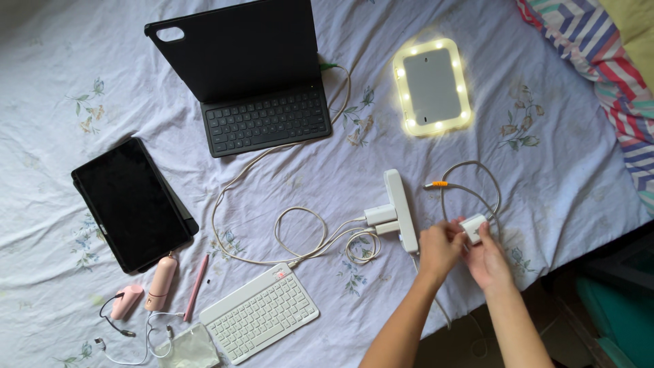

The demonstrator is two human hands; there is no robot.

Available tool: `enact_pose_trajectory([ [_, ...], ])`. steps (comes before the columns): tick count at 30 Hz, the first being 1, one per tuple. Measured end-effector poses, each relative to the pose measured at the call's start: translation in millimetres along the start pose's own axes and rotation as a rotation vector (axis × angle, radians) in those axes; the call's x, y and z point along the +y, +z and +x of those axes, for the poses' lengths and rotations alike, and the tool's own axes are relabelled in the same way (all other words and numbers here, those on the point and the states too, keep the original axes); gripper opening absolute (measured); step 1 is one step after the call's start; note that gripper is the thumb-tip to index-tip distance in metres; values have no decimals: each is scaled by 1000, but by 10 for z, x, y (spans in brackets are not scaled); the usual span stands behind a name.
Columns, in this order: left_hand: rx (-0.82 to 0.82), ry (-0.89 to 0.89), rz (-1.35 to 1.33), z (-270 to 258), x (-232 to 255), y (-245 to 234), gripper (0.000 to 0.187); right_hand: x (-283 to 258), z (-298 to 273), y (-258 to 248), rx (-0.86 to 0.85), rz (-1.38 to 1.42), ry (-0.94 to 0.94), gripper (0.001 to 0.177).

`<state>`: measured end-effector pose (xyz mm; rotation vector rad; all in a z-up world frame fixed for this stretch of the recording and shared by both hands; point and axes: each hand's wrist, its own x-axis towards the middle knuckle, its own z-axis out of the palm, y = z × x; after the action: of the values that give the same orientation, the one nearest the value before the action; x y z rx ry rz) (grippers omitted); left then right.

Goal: The person organizes various electronic accessories on a bed, including a tablet, keyboard, power bank, and cables. They unpack a small plastic bag, connect cables to devices, and arrange the items neatly on the bed surface.

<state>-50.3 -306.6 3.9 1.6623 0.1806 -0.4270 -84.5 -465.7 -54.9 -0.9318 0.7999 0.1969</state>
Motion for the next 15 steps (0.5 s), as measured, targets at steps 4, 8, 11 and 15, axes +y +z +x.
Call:
enact_pose_trajectory([
  [4, -125, 43, 143, -61, 211, -41, 25, -140, -98, 223, 8, -78, -41, 58],
  [8, -87, 65, 68, -69, 276, -1, 25, -30, 66, 131, 38, -116, -263, 58],
  [11, -2, 78, -111, -142, 255, 130, 20, -15, 312, -83, 201, -71, -326, 58],
  [15, 8, -61, -193, -409, 45, 124, 23, -653, 635, -309, 109, 274, -433, 53],
])
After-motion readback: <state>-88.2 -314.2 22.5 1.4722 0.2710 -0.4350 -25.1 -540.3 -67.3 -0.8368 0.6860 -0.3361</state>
